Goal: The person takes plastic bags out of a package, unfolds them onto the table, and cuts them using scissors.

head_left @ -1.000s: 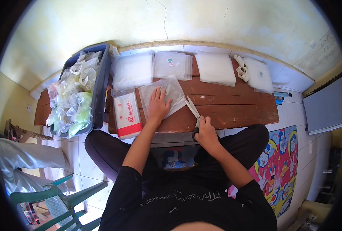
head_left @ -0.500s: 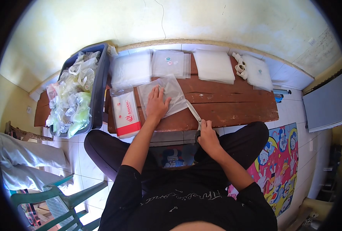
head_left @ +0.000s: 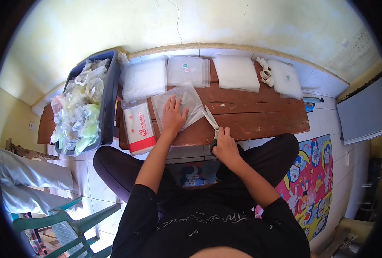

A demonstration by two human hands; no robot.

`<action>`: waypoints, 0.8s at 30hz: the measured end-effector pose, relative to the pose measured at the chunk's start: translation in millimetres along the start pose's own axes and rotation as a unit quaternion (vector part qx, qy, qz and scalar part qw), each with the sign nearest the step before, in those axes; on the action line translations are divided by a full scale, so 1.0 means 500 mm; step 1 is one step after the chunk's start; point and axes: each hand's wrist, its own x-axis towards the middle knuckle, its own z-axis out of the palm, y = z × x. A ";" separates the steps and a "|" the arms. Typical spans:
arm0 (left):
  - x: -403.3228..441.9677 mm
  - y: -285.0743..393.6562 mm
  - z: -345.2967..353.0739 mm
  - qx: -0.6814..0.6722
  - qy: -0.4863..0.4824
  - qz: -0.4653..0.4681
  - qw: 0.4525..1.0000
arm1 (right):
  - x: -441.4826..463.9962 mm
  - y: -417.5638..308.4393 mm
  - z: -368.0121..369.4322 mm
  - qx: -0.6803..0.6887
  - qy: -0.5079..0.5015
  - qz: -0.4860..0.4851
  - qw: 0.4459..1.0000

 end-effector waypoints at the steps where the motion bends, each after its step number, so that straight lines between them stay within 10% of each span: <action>1: 0.000 0.000 0.000 0.000 -0.011 -0.005 1.000 | 0.003 0.000 0.001 -0.004 0.003 0.000 1.000; 24: 0.000 0.000 -0.001 0.012 -0.011 0.005 1.000 | -0.008 -0.014 -0.005 -0.033 0.015 -0.020 0.999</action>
